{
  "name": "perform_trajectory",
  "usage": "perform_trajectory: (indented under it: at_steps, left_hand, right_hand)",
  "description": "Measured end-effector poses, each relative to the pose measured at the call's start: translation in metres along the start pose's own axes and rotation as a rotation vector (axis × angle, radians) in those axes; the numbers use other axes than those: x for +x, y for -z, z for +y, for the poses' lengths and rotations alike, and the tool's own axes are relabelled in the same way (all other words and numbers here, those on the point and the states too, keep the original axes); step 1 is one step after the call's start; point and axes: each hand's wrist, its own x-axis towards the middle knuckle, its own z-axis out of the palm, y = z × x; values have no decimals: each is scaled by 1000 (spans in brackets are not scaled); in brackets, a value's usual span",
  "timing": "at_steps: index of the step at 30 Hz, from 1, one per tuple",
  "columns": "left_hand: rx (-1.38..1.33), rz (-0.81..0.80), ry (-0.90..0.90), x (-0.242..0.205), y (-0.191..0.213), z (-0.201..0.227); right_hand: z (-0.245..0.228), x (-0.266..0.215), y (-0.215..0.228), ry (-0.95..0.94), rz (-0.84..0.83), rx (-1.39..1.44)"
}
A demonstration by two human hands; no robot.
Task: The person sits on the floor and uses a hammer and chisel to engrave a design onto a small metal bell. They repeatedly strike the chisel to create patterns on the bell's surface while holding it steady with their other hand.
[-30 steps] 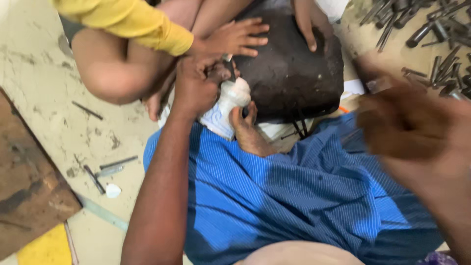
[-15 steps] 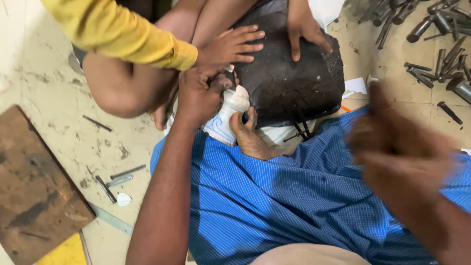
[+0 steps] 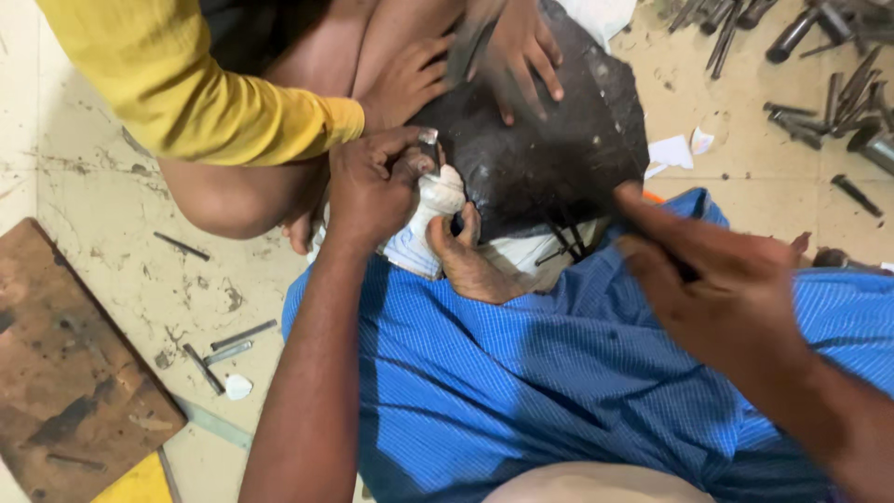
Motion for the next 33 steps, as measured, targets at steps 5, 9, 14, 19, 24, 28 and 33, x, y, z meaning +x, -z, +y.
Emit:
perform_trajectory:
  at_steps: [5, 9, 14, 19, 24, 28, 33]
  left_hand:
    - [20, 18, -97, -3, 1, 2]
    - [46, -16, -78, -3, -1, -2]
    - [89, 14, -114, -2, 2, -2]
    - [113, -31, -96, -1, 0, 5]
    - [119, -19, -125, 1, 3, 8]
    - [18, 0, -71, -1, 3, 6]
    - [-298, 201, -43, -14, 1, -5]
  right_hand:
    - [9, -19, -10, -199, -41, 3]
    - [25, -35, -14, -66, 24, 58]
    - [24, -42, -19, -270, 75, 47]
    - [39, -58, -30, -162, 70, 9]
    - [41, -65, -39, -123, 173, 114]
    - [37, -63, -39, -305, 40, 102]
    - [34, -72, -32, -163, 144, 370]
